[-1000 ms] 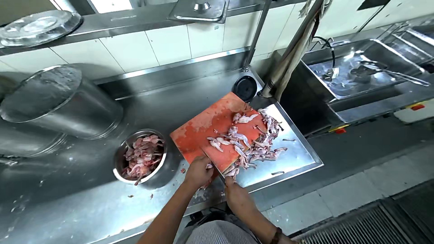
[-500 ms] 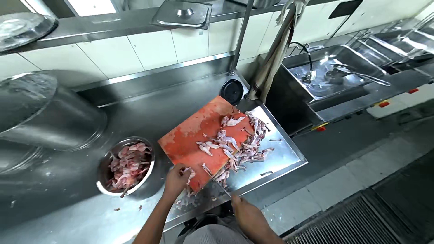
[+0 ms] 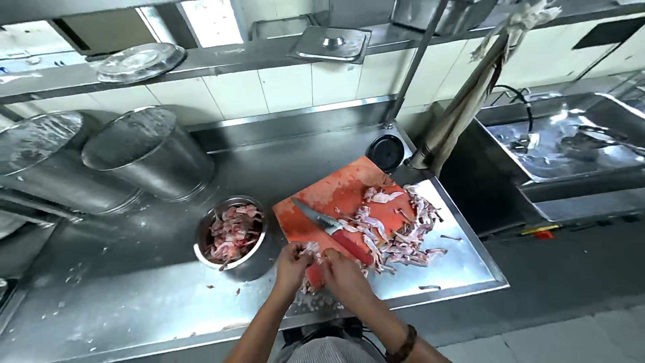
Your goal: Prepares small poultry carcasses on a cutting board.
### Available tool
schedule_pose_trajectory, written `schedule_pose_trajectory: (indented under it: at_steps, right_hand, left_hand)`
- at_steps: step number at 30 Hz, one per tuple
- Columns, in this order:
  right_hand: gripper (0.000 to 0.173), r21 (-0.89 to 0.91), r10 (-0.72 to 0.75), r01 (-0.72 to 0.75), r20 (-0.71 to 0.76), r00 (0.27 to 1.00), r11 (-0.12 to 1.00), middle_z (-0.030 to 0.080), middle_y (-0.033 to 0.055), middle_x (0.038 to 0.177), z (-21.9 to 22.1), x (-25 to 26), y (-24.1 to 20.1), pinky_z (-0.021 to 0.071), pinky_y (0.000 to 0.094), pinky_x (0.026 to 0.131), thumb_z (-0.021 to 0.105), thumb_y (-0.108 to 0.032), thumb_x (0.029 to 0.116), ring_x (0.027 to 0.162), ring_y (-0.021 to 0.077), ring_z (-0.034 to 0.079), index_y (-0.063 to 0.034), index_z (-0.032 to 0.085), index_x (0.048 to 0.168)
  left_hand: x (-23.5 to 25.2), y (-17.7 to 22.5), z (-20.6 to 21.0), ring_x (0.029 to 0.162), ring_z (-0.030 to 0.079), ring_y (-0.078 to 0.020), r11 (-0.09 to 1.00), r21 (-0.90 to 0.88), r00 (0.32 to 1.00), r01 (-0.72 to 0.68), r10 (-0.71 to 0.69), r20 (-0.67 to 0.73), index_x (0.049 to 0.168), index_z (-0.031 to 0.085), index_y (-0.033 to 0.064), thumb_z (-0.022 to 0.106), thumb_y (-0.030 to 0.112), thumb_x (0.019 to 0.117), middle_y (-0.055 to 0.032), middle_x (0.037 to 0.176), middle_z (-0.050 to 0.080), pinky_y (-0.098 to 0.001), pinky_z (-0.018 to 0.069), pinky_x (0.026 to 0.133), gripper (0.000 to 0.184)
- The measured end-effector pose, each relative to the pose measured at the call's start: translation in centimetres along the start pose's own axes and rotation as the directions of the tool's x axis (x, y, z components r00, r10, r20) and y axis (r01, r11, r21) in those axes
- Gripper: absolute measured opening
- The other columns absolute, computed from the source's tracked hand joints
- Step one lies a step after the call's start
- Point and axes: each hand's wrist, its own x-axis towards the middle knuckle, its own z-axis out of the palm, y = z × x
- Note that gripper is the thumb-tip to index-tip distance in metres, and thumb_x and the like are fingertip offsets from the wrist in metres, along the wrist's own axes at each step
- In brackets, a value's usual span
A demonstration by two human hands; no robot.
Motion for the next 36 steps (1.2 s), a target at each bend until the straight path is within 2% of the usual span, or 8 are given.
schedule_pose_trajectory:
  at_steps: [6, 11, 15, 18, 23, 29, 33, 36]
  right_hand:
    - [0.036, -0.154, 0.072, -0.05, 0.142, 0.987, 0.987, 0.068, 0.0217, 0.12, 0.4, -0.1, 0.0, 0.0555, 0.0517, 0.096, 0.042, -0.024, 0.1087, 0.111, 0.036, 0.069, 0.0003, 0.061, 0.127]
    - [0.036, -0.145, 0.096, -0.063, 0.237, 0.967, 0.987, 0.068, 0.022, 0.121, 0.8, -0.2, 0.8, 0.0526, 0.0528, 0.101, 0.043, -0.023, 0.1089, 0.115, 0.0368, 0.067, 0.0011, 0.06, 0.13]
    - [0.033, -0.154, 0.107, -0.068, 0.265, 0.958, 0.986, 0.068, 0.022, 0.119, -0.2, -0.6, 1.1, 0.0527, 0.0533, 0.1, 0.046, -0.019, 0.1057, 0.115, 0.0363, 0.067, 0.0014, 0.061, 0.128]
    - [0.034, -0.187, 0.068, -0.008, 0.319, 0.945, 0.982, 0.068, 0.0228, 0.117, -1.5, -0.8, 1.1, 0.0526, 0.055, 0.098, 0.042, -0.021, 0.1075, 0.114, 0.0376, 0.067, 0.0017, 0.06, 0.126]
    - [0.038, -0.402, 0.126, 0.016, 0.326, 0.937, 0.916, 0.071, 0.0198, 0.115, -1.9, -1.6, 0.1, 0.0552, 0.061, 0.087, 0.037, -0.028, 0.1066, 0.11, 0.0394, 0.069, -0.0033, 0.062, 0.122]
    - [0.042, -0.393, 0.164, -0.045, 0.275, 0.947, 0.918, 0.072, 0.018, 0.109, -2.7, -2.8, -0.1, 0.0558, 0.0574, 0.087, 0.038, -0.035, 0.1065, 0.107, 0.0369, 0.071, -0.0061, 0.062, 0.124]
    - [0.044, -0.217, 0.108, -0.048, 0.278, 0.954, 0.975, 0.071, 0.0202, 0.108, -5.3, -4.2, 0.8, 0.0529, 0.0578, 0.091, 0.038, -0.034, 0.1084, 0.107, 0.0377, 0.069, -0.003, 0.067, 0.116]
    - [0.043, -0.102, 0.073, -0.05, 0.243, 0.967, 0.994, 0.07, 0.0209, 0.102, -7.0, -4.1, 2.4, 0.0518, 0.0564, 0.092, 0.038, -0.031, 0.1084, 0.104, 0.0369, 0.068, -0.0003, 0.067, 0.11]
  left_hand:
    - [-0.7, -0.3, 1.4, 0.086, 0.075, -0.0144, 0.92, 0.37, 0.991, -0.13, 0.103, 0.091, 0.114, 0.07, 0.0046, 0.066, 0.019, 0.0993, -0.0057, 0.099, 0.076, -0.0367, 0.0634, 0.086, 0.021]
    - [-0.8, -1.4, 2.4, 0.088, 0.073, -0.0164, 0.907, 0.392, 0.988, -0.151, 0.127, 0.086, 0.121, 0.066, 0.0041, 0.058, 0.02, 0.1033, -0.0087, 0.104, 0.074, -0.037, 0.0611, 0.086, 0.026]
    - [-0.6, -2.7, 2.1, 0.127, 0.061, -0.0194, 0.881, 0.278, 0.889, -0.384, 0.271, 0.369, 0.132, 0.067, 0.008, 0.056, 0.009, 0.0981, -0.0139, 0.148, 0.056, -0.0367, 0.0534, 0.105, 0.036]
    - [-0.6, -2.1, 1.9, 0.122, 0.063, -0.0232, 0.694, 0.527, 0.84, -0.491, 0.216, 0.498, 0.129, 0.068, 0.0096, 0.061, 0.011, 0.0955, -0.0128, 0.135, 0.064, -0.0419, 0.0546, 0.102, 0.034]
    - [-1.9, -0.8, 4.7, 0.126, 0.061, -0.0324, 0.251, 0.908, 0.939, -0.337, 0.018, 0.343, 0.123, 0.069, 0.0166, 0.062, 0.024, 0.0939, -0.0074, 0.134, 0.065, -0.058, 0.0533, 0.095, 0.031]
    - [-1.4, -2.6, 4.5, 0.096, 0.072, -0.0282, 0.237, 0.845, 0.855, -0.479, 0.347, 0.386, 0.102, 0.069, 0.0137, 0.062, 0.025, 0.0959, -0.007, 0.106, 0.073, -0.0509, 0.059, 0.074, 0.015]
    - [-0.4, -1.2, 1.5, 0.116, 0.068, -0.035, 0.37, 0.903, 0.975, -0.216, 0.041, 0.217, 0.124, 0.07, 0.0121, 0.057, 0.028, 0.1007, -0.0124, 0.124, 0.072, -0.0621, 0.0538, 0.096, 0.031]
    - [0.4, 0.0, -2.5, 0.114, 0.069, -0.0299, 0.425, 0.887, 0.98, -0.178, 0.161, 0.12, 0.117, 0.073, 0.0124, 0.048, 0.044, 0.1057, -0.0102, 0.119, 0.073, -0.0559, 0.0547, 0.098, 0.042]
